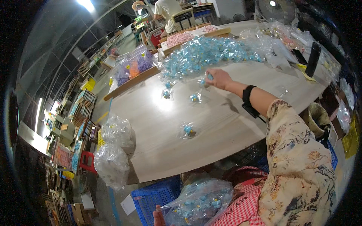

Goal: Sorting and packing small blue packaged items into a plastic bag.

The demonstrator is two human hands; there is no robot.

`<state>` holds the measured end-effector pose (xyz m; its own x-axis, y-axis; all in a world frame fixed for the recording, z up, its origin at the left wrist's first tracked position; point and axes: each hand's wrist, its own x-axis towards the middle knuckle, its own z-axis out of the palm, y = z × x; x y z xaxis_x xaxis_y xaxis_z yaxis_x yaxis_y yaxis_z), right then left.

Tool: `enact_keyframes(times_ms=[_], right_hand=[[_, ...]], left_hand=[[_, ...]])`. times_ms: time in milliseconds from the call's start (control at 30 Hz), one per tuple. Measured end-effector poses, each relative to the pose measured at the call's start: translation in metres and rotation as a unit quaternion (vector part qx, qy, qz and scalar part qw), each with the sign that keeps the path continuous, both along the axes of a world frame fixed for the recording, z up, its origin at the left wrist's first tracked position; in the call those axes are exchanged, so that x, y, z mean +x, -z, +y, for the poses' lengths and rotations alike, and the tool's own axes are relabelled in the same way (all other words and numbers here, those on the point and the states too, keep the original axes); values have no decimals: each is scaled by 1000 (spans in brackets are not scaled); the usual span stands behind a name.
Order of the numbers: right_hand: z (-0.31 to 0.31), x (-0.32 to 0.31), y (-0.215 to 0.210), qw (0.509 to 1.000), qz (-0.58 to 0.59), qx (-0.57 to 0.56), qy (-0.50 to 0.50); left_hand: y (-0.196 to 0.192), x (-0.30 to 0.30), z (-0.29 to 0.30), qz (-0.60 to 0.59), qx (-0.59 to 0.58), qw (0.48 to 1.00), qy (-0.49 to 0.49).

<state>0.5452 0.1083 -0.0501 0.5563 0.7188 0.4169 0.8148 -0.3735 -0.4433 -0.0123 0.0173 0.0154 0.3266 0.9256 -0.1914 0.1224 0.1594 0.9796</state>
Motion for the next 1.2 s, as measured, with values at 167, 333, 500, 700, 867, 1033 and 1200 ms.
enact_keyframes(times_ms=[167, 333, 500, 700, 867, 1033, 1200], right_hand=[[92, -1, 26, 998, -2, -62, -5], [80, 48, 94, 918, -236, -111, -299], [84, -47, 31, 937, -110, -318, -87], [74, -26, 95, 959, -174, -167, -148], [75, 34, 115, 968, -133, -145, -158], [62, 98, 122, 955, 135, -81, -252], [-7, -89, 31, 760, 480, -59, -434]], left_hand=[[9, 0, 12, -61, 16, 997, 43], [20, -7, 4, -112, 2, 991, 66], [25, 8, 10, -126, 94, 986, 61], [31, 11, 7, -159, 89, 981, 64], [33, 15, -1, -154, 90, 982, 64], [35, 24, -3, -130, 125, 980, 88], [37, 22, -10, -114, 167, 977, 69]])
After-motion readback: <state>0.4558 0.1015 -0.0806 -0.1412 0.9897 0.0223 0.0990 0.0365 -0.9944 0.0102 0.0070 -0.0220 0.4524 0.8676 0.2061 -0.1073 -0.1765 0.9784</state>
